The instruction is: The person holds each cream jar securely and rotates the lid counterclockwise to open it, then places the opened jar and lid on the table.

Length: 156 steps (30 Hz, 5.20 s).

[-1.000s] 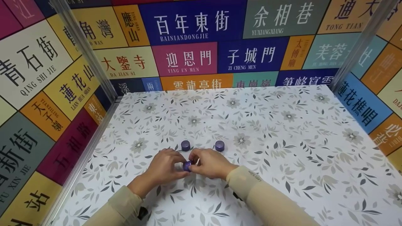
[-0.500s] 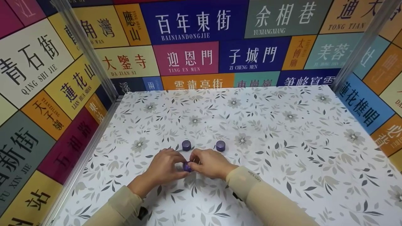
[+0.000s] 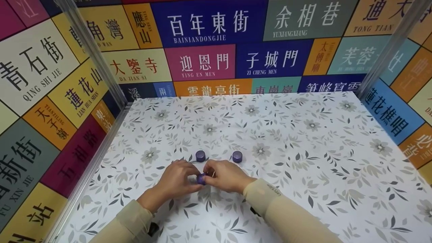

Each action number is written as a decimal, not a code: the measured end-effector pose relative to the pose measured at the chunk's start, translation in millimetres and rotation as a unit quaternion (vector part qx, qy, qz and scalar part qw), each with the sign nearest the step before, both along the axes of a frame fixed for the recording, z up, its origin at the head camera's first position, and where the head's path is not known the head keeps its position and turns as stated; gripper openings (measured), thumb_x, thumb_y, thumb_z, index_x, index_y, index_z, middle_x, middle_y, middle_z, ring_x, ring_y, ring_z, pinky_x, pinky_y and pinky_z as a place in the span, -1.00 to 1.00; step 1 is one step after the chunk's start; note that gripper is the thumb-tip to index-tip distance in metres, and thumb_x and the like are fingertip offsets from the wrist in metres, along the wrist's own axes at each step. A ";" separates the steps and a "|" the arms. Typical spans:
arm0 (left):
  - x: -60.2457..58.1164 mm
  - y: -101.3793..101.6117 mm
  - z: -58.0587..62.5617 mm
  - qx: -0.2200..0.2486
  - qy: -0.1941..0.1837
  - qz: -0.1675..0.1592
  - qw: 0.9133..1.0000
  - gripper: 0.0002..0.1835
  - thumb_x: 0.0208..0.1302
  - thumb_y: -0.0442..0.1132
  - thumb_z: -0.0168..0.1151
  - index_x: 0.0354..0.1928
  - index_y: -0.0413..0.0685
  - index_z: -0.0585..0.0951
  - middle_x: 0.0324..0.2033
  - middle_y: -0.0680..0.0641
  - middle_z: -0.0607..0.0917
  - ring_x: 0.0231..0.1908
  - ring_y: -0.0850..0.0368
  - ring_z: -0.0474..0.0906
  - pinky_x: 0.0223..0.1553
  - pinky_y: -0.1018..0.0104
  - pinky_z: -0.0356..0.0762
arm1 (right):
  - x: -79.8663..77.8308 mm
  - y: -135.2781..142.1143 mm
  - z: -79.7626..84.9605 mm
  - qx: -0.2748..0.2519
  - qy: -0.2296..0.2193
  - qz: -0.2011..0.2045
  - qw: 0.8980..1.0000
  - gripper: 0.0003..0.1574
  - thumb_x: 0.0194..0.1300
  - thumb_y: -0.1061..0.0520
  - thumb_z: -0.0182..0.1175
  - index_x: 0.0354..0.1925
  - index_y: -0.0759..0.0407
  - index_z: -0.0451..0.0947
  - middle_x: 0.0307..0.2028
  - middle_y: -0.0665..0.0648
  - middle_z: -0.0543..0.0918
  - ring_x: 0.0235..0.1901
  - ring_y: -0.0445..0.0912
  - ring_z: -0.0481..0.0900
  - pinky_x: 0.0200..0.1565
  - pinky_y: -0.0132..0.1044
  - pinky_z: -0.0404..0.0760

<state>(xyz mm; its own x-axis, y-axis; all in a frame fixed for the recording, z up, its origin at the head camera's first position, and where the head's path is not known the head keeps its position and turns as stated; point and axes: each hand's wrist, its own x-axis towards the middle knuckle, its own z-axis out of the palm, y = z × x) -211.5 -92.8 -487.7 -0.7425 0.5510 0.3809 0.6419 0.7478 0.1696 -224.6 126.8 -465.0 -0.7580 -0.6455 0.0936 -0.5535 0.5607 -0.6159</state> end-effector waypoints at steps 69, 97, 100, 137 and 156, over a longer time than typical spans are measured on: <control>-3.5 -13.4 1.7 0.001 -0.012 0.005 1.000 -0.64 -0.01 0.20 0.47 -0.36 0.10 0.79 -0.41 0.14 0.72 -0.38 0.14 0.53 -0.21 0.20 0.46 | -8.1 4.6 -0.6 -0.023 -0.058 -0.008 0.998 -0.66 0.12 0.21 0.35 -0.09 0.12 0.56 -0.34 -0.04 0.70 -0.33 -0.15 0.68 -0.27 -0.31 0.64; 0.0 -25.2 1.9 0.018 -0.021 0.027 0.999 -0.64 -0.01 0.20 0.49 -0.36 0.10 0.79 -0.38 0.16 0.72 -0.29 0.13 0.57 -0.19 0.21 0.44 | -18.9 -10.6 -14.3 0.052 0.037 0.024 0.998 -0.55 -0.07 0.17 0.41 -0.13 0.06 0.58 -0.24 -0.02 0.66 -0.25 -0.06 0.61 -0.14 -0.15 0.57; 0.6 -27.2 0.9 0.017 -0.021 0.028 0.999 -0.65 0.00 0.20 0.48 -0.34 0.11 0.79 -0.36 0.18 0.72 -0.26 0.13 0.58 -0.17 0.20 0.45 | -18.8 -13.1 -16.6 0.059 0.041 0.021 0.997 -0.55 -0.06 0.15 0.42 -0.12 0.03 0.58 -0.21 -0.01 0.67 -0.20 -0.04 0.62 -0.09 -0.11 0.57; 2.2 -32.3 0.8 0.008 -0.016 0.019 1.000 -0.63 0.04 0.22 0.43 -0.30 0.12 0.79 -0.33 0.17 0.73 -0.26 0.14 0.58 -0.15 0.22 0.44 | -19.4 -14.7 -23.2 0.144 0.181 0.058 0.971 -0.66 -0.14 0.04 0.46 -0.27 0.01 0.71 -0.28 -0.03 0.64 -0.26 -0.06 0.52 -0.18 -0.11 0.56; 0.8 -30.6 -1.1 0.009 -0.023 0.024 0.999 -0.64 0.00 0.20 0.48 -0.28 0.14 0.80 -0.31 0.18 0.74 -0.28 0.14 0.59 -0.17 0.22 0.45 | -20.8 -15.9 -19.0 0.160 0.125 0.050 0.978 -0.56 -0.23 0.07 0.57 -0.28 0.00 0.67 -0.37 -0.10 0.57 -0.31 -0.11 0.50 -0.23 -0.12 0.53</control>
<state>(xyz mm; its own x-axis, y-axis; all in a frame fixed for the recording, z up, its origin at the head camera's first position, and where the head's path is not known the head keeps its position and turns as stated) -210.6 -123.4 -488.8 -0.7852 0.5077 0.3545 0.5962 0.7746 0.2112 -245.3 110.9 -484.0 -0.6684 -0.7421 0.0494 -0.7266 0.6373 -0.2567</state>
